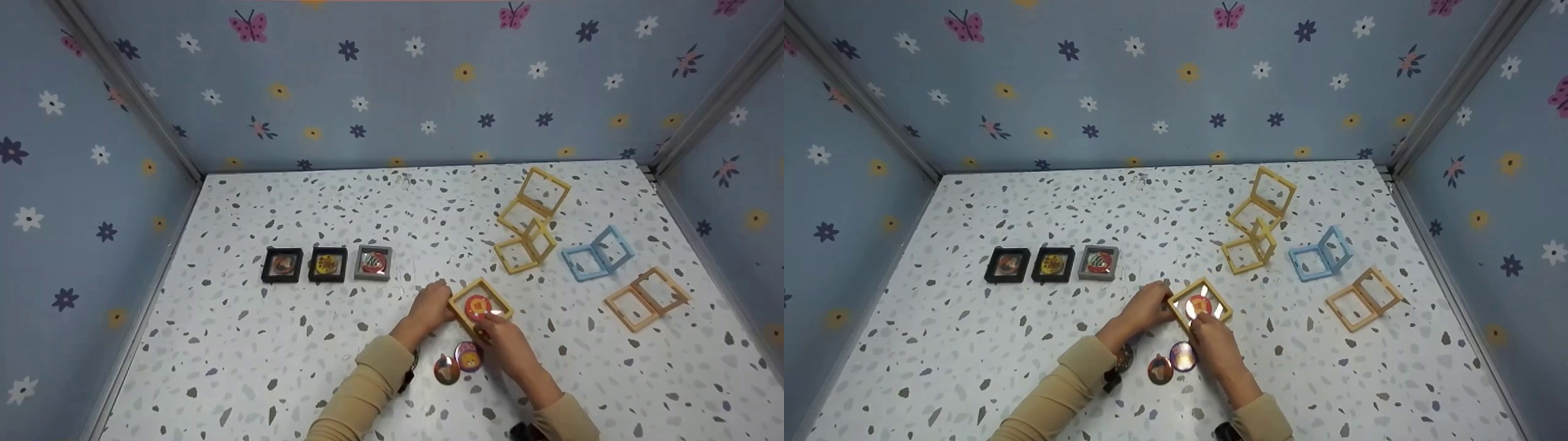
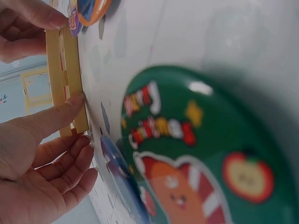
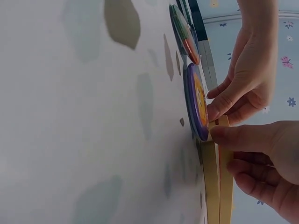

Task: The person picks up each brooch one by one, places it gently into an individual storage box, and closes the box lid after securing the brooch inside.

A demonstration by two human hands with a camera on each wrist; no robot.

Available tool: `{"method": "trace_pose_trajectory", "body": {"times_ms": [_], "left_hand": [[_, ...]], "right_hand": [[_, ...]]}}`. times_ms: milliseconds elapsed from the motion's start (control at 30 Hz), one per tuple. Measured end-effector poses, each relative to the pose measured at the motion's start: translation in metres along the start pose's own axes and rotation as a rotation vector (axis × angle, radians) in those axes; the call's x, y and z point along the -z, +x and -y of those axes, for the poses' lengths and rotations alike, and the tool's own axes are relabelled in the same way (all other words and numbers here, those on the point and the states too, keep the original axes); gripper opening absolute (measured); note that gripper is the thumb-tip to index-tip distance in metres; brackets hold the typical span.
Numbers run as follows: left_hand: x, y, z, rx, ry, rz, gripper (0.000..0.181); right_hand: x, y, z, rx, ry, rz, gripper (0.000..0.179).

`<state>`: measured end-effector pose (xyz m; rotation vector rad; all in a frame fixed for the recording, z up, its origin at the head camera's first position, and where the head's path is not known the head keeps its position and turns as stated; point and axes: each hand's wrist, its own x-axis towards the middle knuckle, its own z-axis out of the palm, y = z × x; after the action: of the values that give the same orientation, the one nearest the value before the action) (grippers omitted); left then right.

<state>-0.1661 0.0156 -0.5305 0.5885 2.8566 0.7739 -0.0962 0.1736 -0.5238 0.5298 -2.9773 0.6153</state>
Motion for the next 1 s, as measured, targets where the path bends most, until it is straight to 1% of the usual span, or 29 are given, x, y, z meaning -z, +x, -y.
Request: {"method": "trace_pose_trajectory", "body": {"times_ms": [200,400,533,733,900,1000], "left_hand": [[0.001,0.000,-0.001,0.010,-0.020,0.014,0.018],[0.000,-0.001,-0.001,-0.004,-0.016,0.001,0.019],[0.000,-0.002,0.000,-0.008,-0.008,-0.003,0.018],[0.001,-0.002,-0.001,-0.019,0.011,-0.002,0.018],[0.005,-0.003,-0.003,-0.037,0.041,-0.022,0.022],[0.007,-0.003,-0.004,-0.043,0.051,-0.020,0.025]], "right_hand": [[0.002,0.003,0.000,-0.003,-0.004,0.067,0.014],[0.002,0.007,-0.001,0.012,0.013,0.111,0.007],[0.000,0.005,-0.002,0.026,0.015,0.096,0.006],[-0.001,0.003,-0.004,0.017,0.033,0.077,0.009],[0.002,0.001,-0.010,0.037,0.076,0.081,0.014],[0.006,0.001,-0.013,0.051,0.098,0.093,0.018]]}}
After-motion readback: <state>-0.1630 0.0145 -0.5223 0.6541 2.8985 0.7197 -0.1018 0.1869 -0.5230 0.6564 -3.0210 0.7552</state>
